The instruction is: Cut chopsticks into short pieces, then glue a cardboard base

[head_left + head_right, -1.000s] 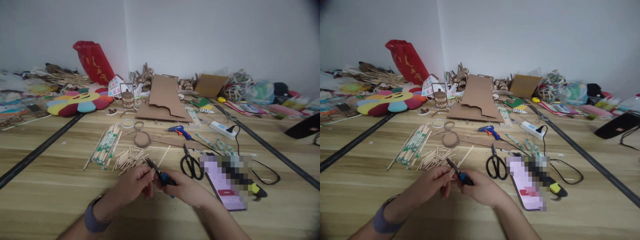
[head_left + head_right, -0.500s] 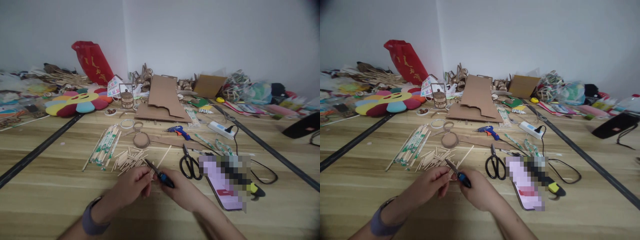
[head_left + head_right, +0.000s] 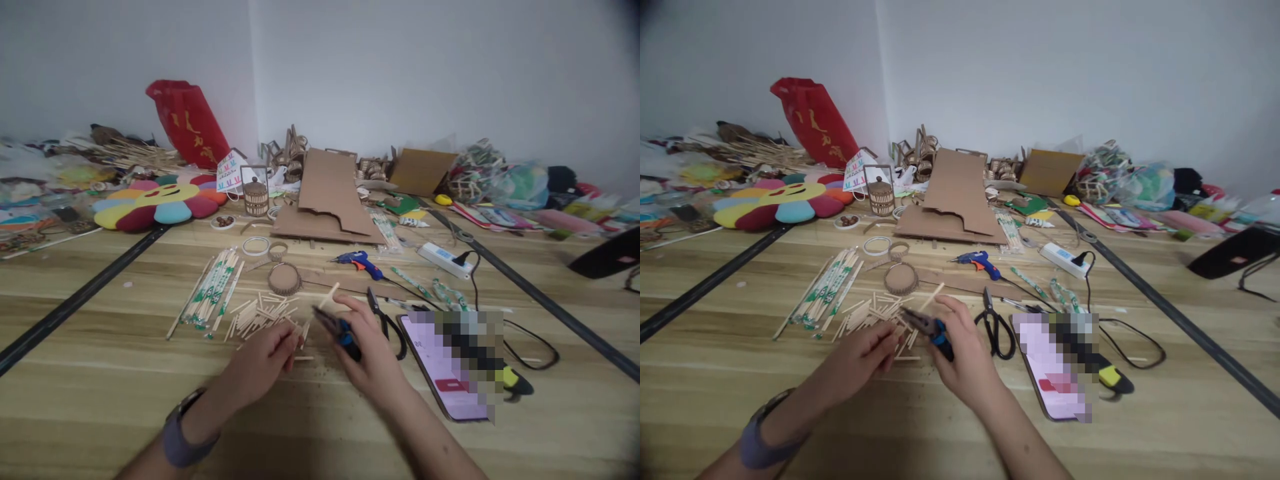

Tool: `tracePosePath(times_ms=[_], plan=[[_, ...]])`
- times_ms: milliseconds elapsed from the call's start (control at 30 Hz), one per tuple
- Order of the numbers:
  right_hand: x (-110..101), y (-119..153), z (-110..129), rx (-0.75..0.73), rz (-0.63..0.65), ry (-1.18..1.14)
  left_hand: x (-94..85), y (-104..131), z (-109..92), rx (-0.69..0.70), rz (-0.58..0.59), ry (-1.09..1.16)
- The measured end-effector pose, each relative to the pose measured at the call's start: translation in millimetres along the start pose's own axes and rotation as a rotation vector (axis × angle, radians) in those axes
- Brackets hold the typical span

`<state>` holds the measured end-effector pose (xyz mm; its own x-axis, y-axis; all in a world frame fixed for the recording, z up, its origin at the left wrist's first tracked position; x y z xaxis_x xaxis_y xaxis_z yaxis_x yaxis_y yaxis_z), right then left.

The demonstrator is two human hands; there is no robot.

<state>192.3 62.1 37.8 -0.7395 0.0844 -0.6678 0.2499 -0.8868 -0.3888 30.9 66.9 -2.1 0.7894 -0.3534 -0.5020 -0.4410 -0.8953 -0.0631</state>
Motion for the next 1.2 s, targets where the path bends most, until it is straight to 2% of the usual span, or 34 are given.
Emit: tracePosePath(times_ms=[67, 133, 267, 367, 467, 633, 767, 833, 900, 967, 1033, 1100, 1200], plan=[[6.8, 3.7, 3.8, -0.083, 0.004, 0.081, 7.5, 0.7, -2.0, 0.020, 0.032, -0.164], [14.9, 5.0, 2.3, -0.082, 0.027, 0.130, 12.7, 1.1, -3.5, 0.033, 0.034, -0.279], [26.0, 3.6, -7.2, 0.048, 0.064, 0.197, 17.6, 0.5, -6.1, 0.047, 0.015, -0.458], [29.5, 3.4, -10.7, 0.135, 0.090, 0.231, 19.5, 0.0, -8.3, 0.013, 0.045, -0.568], [33.1, 4.8, -12.7, 0.235, 0.130, 0.281, 19.6, 0.1, -11.4, -0.042, 0.071, -0.612], [43.1, 6.7, -11.6, 0.344, 0.186, 0.425, 23.5, 4.3, -9.8, -0.130, 0.018, -0.619], [40.8, 1.5, -17.2, 0.363, 0.165, 0.468, 28.6, 8.0, -6.7, -0.095, -0.046, -0.591], [33.0, -2.2, -25.0, 0.380, 0.146, 0.362, 27.9, 6.0, -2.4, -0.074, -0.010, -0.537], [24.7, -5.1, -30.0, 0.359, 0.151, 0.195, 20.0, 1.6, 3.0, -0.058, -0.022, -0.423], [20.0, -6.0, -27.9, 0.293, 0.208, 0.040, 15.8, -3.5, 11.5, -0.065, -0.004, -0.192], [19.4, -4.4, -20.2, 0.227, 0.294, -0.090, 20.5, -6.4, 20.9, -0.110, 0.058, 0.122], [22.4, -1.0, -11.3, 0.193, 0.382, -0.190, 26.1, -7.7, 24.5, -0.114, 0.088, 0.307], [30.0, 4.3, -4.5, 0.205, 0.469, -0.246, 31.3, -7.9, 22.0, -0.043, 0.116, 0.281]])
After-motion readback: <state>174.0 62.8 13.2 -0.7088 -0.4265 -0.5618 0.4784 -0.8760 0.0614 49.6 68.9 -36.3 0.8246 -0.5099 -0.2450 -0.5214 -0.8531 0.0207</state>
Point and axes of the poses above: each hand's wrist, its own y-axis away from the middle knuckle, its own x-axis out of the palm, z = x × y, the point moved 7 cm from there along -y, towards the middle knuckle, and after that the axes turned 11 degrees about x, right-handed, at the moved point
